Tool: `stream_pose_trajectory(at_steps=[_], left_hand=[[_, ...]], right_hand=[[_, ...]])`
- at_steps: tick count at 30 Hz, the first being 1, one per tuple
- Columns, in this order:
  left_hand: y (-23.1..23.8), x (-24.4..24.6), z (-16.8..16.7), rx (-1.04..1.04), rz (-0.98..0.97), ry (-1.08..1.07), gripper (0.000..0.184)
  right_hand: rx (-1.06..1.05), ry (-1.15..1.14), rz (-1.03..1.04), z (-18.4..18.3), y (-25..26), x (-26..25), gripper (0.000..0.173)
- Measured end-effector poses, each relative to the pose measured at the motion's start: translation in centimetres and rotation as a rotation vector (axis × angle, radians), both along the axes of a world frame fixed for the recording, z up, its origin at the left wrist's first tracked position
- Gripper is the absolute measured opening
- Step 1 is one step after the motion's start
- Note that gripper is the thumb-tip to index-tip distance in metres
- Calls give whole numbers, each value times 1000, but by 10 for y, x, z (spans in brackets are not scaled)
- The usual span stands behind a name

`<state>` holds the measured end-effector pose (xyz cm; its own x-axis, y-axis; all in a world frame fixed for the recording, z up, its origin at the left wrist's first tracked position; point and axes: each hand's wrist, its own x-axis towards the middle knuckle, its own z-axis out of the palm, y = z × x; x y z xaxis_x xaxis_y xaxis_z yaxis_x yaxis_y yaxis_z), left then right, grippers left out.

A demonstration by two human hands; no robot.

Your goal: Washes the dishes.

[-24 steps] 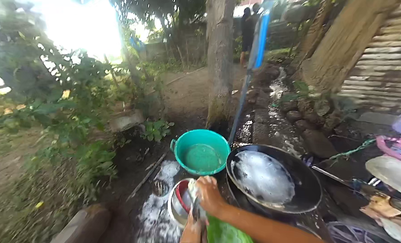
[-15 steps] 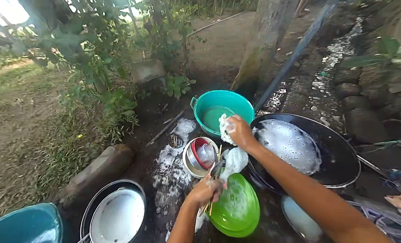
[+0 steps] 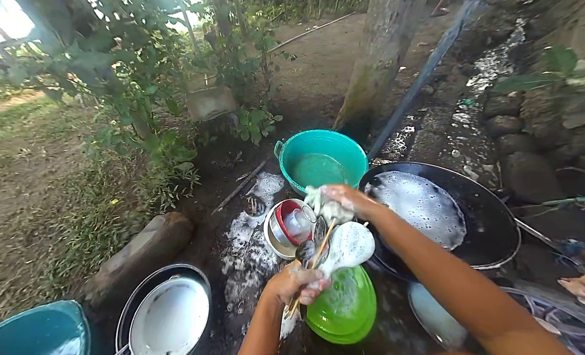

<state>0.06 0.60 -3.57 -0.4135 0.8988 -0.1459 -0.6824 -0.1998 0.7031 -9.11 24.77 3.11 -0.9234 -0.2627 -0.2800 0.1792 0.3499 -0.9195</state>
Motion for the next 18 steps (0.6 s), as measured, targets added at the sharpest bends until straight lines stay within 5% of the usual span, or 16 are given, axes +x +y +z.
stream_pose_trajectory(at_steps=[3, 6, 9, 12, 14, 18], left_hand=[[-3, -6, -6, 136, -7, -42, 15], [-2, -6, -4, 72, -46, 10, 18], [-1, -5, 6, -46, -53, 82, 22], [2, -7, 9, -195, 176, 182, 10], [8, -9, 13, -353, 307, 273, 11], [26, -5, 13, -551, 530, 331, 11]], right_hand=[[-390, -196, 258, -15, -14, 25, 39], [-256, -36, 359, -6, -11, 22, 16], [-291, -109, -138, 13, -6, 25, 31], [-498, -8, -505, 14, 7, 16, 33], [-335, 259, -491, 15, -3, 29, 26], [377, 679, -63, -8, -60, 68, 22]])
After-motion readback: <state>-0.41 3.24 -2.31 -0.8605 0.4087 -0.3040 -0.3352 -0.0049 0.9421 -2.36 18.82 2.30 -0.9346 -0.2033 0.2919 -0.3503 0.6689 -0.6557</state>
